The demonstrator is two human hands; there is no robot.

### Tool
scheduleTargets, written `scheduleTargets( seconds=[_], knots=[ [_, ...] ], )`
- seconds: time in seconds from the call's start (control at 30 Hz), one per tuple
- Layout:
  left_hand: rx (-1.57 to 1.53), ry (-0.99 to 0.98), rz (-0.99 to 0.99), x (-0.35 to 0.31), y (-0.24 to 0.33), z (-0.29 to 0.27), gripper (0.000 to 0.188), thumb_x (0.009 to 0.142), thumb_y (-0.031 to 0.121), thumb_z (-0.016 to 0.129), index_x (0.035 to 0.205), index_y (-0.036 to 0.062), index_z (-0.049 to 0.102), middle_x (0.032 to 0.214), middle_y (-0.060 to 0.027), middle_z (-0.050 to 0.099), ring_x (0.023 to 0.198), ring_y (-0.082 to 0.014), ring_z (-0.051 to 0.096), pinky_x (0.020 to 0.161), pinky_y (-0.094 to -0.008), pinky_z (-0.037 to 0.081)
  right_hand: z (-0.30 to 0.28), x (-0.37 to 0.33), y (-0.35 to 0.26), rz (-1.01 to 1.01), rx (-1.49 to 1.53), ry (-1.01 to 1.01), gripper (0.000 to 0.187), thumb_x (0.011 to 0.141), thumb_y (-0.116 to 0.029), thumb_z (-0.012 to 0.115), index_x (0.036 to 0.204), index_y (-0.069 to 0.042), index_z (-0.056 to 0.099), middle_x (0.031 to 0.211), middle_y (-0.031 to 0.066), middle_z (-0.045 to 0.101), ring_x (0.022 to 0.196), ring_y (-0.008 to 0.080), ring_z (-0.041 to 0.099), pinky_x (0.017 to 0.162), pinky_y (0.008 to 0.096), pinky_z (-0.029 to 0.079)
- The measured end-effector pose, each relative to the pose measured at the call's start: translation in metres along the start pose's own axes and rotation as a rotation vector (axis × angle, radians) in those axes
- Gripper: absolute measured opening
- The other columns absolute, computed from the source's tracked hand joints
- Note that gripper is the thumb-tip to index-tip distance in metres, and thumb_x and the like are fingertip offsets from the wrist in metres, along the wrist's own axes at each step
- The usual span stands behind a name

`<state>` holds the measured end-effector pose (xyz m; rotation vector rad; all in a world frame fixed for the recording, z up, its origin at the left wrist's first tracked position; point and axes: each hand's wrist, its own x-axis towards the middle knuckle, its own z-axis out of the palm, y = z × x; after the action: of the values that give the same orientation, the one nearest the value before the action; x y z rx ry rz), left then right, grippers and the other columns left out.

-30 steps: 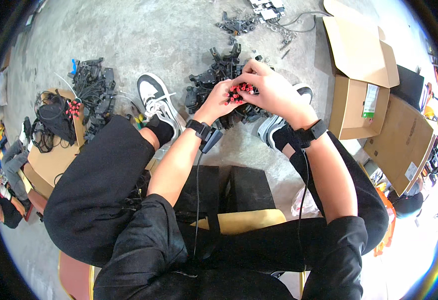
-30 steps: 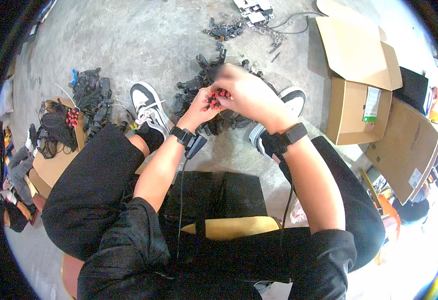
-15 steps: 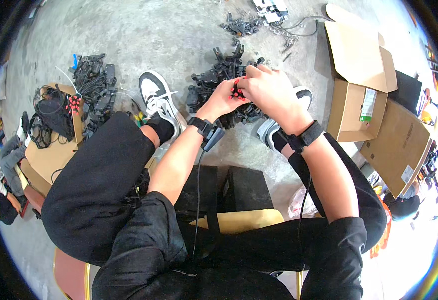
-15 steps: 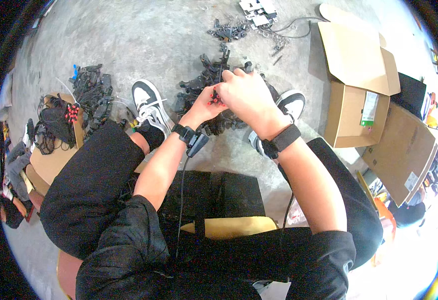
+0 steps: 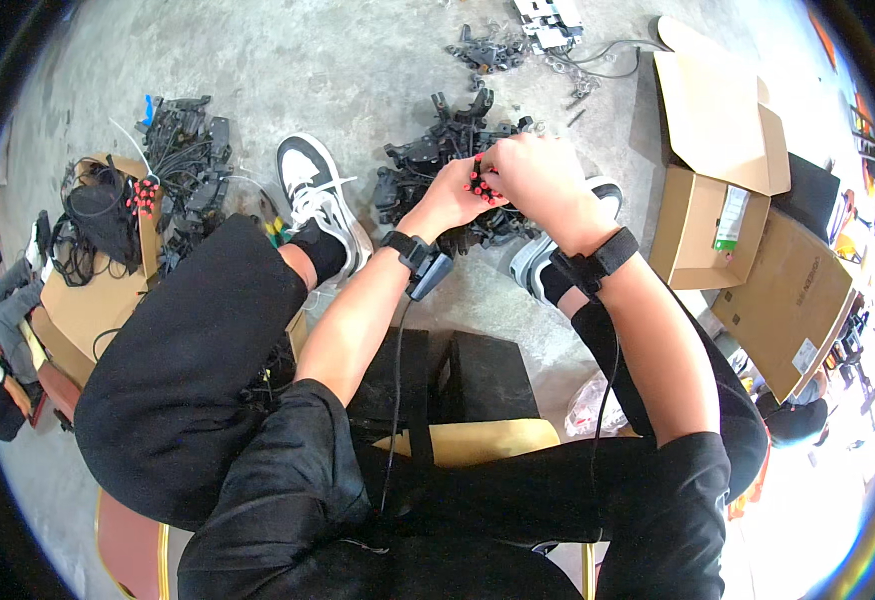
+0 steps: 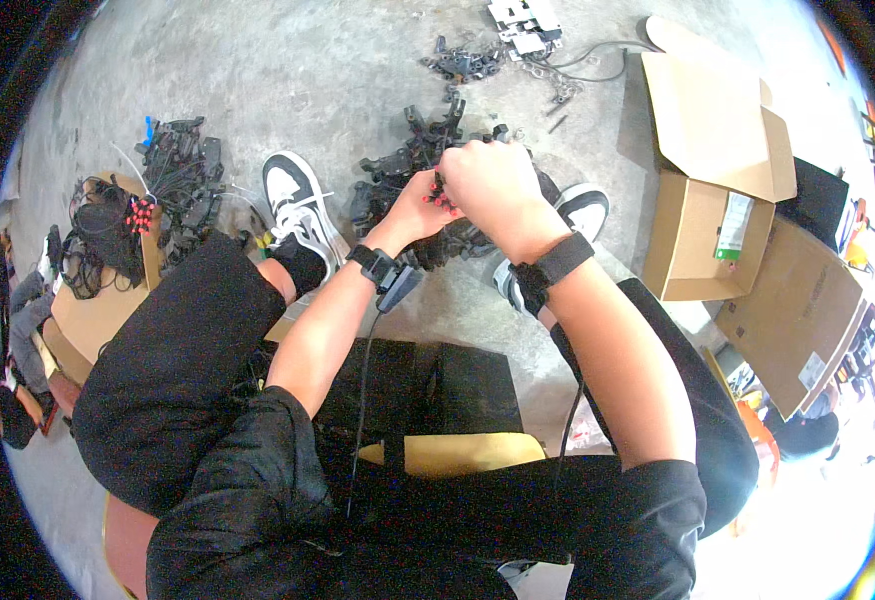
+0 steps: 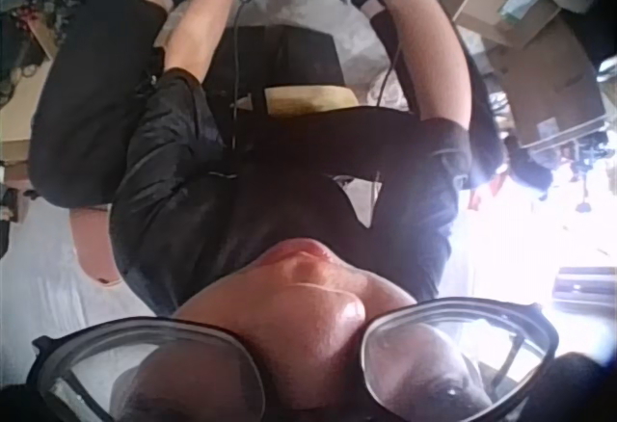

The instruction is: The person picks up a bundle of red and black wires from a chair and gathers more wires from a pile on the floor. They wrap a white cable tie around the bundle of wires and secure it.

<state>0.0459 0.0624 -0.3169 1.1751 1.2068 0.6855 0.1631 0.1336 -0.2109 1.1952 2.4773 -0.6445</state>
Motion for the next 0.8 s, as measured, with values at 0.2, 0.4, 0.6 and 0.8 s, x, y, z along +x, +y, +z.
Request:
scheduleTargets(
  seconds=[0.2, 0.4, 0.6, 0.8],
  knots=[
    [0.061, -0.023, -0.074, 0.001, 0.006, -0.001, 0.032, 0.066, 0.025, 0.072, 0.085, 0.0036, 0.057, 0.071, -0.0104, 0.062, 0.064, -0.0241, 0.059, 0.062, -0.0328, 0.045, 0.002, 0.007, -0.003, 0.036, -0.032, 0.051, 0.01, 0.072, -0.018, 0.061, 0.07, -0.009, 0.065, 0.066, 0.0122, 0.062, 0.064, 0.0276, 0.063, 0.058, 0.0375, 0.049],
    [0.025, 0.053, -0.023, 0.001, -0.007, 0.004, 0.035, 0.065, 0.027, 0.072, 0.086, 0.0041, 0.057, 0.074, -0.0123, 0.062, 0.069, -0.0275, 0.06, 0.064, -0.0338, 0.045, 0.002, 0.012, -0.016, 0.15, -0.057, -0.028, 0.007, 0.072, -0.012, 0.06, 0.077, -0.008, 0.063, 0.075, 0.0125, 0.064, 0.072, 0.0267, 0.065, 0.063, 0.0358, 0.051],
    [0.027, 0.013, -0.059, -0.001, 0.003, 0.002, 0.034, 0.065, 0.026, 0.072, 0.088, 0.0045, 0.058, 0.082, -0.0138, 0.064, 0.078, -0.03, 0.062, 0.067, -0.034, 0.047, 0.008, 0.018, -0.004, 0.162, 0.072, -0.134, 0.012, 0.07, -0.014, 0.062, 0.077, -0.005, 0.063, 0.076, 0.0159, 0.064, 0.074, 0.0299, 0.064, 0.066, 0.0384, 0.052],
    [-0.123, 0.084, 0.07, -0.001, 0.0, 0.003, 0.029, 0.067, 0.017, 0.072, 0.09, 0.005, 0.059, 0.078, -0.0117, 0.064, 0.07, -0.0221, 0.062, 0.065, -0.03, 0.047, 0.02, 0.005, 0.013, 0.013, 0.352, -0.046, 0.017, 0.072, -0.018, 0.06, 0.079, -0.003, 0.065, 0.077, 0.0141, 0.063, 0.075, 0.0314, 0.061, 0.07, 0.0383, 0.048]
  ],
)
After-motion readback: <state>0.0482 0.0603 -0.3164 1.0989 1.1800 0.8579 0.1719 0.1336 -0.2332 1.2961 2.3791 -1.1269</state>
